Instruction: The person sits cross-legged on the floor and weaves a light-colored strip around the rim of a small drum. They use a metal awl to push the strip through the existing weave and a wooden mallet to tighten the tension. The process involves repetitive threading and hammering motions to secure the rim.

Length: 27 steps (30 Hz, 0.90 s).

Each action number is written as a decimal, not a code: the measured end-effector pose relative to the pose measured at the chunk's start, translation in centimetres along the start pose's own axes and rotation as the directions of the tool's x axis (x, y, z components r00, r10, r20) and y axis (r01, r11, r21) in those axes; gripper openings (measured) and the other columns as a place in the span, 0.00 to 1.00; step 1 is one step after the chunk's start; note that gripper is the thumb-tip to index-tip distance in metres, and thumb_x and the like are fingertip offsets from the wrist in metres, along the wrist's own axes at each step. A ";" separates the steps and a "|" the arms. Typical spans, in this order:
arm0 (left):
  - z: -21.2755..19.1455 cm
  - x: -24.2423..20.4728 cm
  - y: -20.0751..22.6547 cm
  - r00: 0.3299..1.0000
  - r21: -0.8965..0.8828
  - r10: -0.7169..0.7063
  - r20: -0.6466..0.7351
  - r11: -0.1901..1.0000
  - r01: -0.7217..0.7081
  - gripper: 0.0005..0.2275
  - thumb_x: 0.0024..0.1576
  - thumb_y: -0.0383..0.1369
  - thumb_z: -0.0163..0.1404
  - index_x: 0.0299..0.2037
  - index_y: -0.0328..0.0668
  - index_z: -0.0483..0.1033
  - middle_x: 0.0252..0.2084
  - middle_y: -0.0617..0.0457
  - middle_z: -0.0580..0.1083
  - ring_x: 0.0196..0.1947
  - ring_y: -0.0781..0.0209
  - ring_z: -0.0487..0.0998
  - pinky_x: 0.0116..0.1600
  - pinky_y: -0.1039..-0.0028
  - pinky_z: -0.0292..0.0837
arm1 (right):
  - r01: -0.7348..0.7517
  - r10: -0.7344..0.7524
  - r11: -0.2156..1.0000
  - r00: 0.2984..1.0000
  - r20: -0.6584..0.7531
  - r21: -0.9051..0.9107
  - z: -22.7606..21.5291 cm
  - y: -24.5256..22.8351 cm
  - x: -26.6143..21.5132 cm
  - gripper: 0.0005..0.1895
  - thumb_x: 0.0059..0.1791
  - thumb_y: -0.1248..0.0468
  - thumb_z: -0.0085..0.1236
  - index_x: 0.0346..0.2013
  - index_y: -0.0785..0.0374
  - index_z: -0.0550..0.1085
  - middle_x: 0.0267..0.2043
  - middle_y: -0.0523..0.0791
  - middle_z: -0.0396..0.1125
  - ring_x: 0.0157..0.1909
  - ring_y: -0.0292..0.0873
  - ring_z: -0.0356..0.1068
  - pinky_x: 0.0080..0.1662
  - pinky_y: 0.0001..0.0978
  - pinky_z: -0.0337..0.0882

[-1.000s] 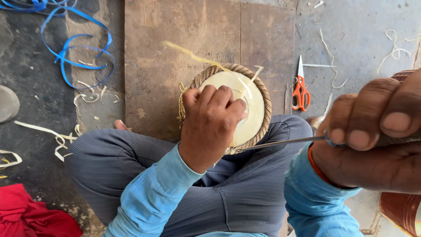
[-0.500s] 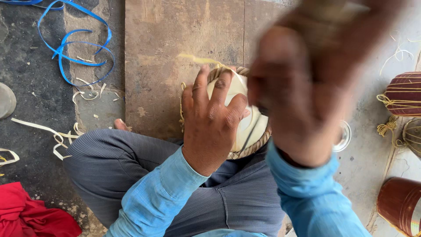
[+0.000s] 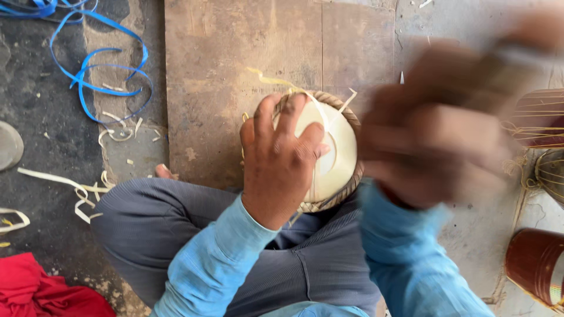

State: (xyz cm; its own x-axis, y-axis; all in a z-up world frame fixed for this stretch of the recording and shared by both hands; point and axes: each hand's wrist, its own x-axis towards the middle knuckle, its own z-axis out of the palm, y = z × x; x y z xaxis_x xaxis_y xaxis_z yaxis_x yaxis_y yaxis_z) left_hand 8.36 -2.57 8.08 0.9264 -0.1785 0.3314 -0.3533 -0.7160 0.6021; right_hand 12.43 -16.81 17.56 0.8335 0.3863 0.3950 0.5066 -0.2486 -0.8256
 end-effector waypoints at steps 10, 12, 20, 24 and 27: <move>0.4 0.5 -2.4 0.999 -0.040 0.041 -0.018 0.998 -0.042 0.27 0.44 0.49 0.67 0.50 0.46 0.75 0.66 0.41 0.65 0.55 0.42 0.69 0.48 0.53 0.65 | -0.395 0.478 0.791 0.875 0.070 -0.467 -15.6 -9.4 -18.1 0.19 0.48 0.58 0.59 0.53 0.54 0.74 0.51 0.45 0.71 0.50 0.41 0.75 0.54 0.36 0.76; 0.7 0.3 -2.3 0.999 -0.012 0.040 -0.029 0.999 -0.041 0.27 0.46 0.49 0.67 0.52 0.46 0.75 0.66 0.42 0.65 0.54 0.43 0.70 0.49 0.53 0.65 | -0.195 0.520 0.661 0.816 0.254 -0.725 -15.7 -10.4 -18.0 0.20 0.45 0.59 0.58 0.52 0.54 0.76 0.53 0.46 0.72 0.47 0.42 0.77 0.50 0.33 0.74; 0.8 -0.2 -1.8 0.999 0.001 -0.005 -0.050 1.000 0.005 0.25 0.49 0.47 0.67 0.52 0.48 0.75 0.66 0.45 0.67 0.56 0.46 0.71 0.50 0.55 0.62 | -0.274 0.935 0.210 -0.225 0.275 -0.939 -10.5 -10.8 -13.9 0.39 0.49 0.43 0.50 0.74 0.23 0.50 0.44 0.31 0.74 0.41 0.29 0.78 0.47 0.28 0.79; 0.3 -0.1 -1.4 0.999 -0.017 -0.025 -0.037 1.000 0.025 0.25 0.47 0.46 0.67 0.52 0.48 0.76 0.66 0.46 0.67 0.56 0.45 0.71 0.50 0.54 0.63 | -0.257 0.939 0.160 -0.257 0.227 -0.953 -11.9 -9.7 -13.3 0.37 0.49 0.41 0.46 0.74 0.25 0.51 0.44 0.30 0.74 0.43 0.30 0.78 0.46 0.31 0.81; 0.2 -0.1 -1.2 0.998 -0.016 -0.050 -0.024 0.999 0.050 0.24 0.47 0.46 0.67 0.52 0.49 0.76 0.66 0.46 0.68 0.57 0.44 0.71 0.50 0.54 0.63 | -0.365 0.926 0.221 -0.213 0.312 -0.904 -13.0 -8.4 -13.5 0.33 0.51 0.43 0.45 0.72 0.32 0.57 0.41 0.34 0.75 0.41 0.33 0.77 0.44 0.33 0.79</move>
State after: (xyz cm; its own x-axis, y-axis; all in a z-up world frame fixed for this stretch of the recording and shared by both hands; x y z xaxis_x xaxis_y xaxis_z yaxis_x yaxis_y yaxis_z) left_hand 8.73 -1.79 7.21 0.9397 -0.1262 0.3178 -0.3086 -0.7134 0.6291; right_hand -0.21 -31.48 24.42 0.2229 -0.0348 -0.9742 0.0072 -0.9993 0.0373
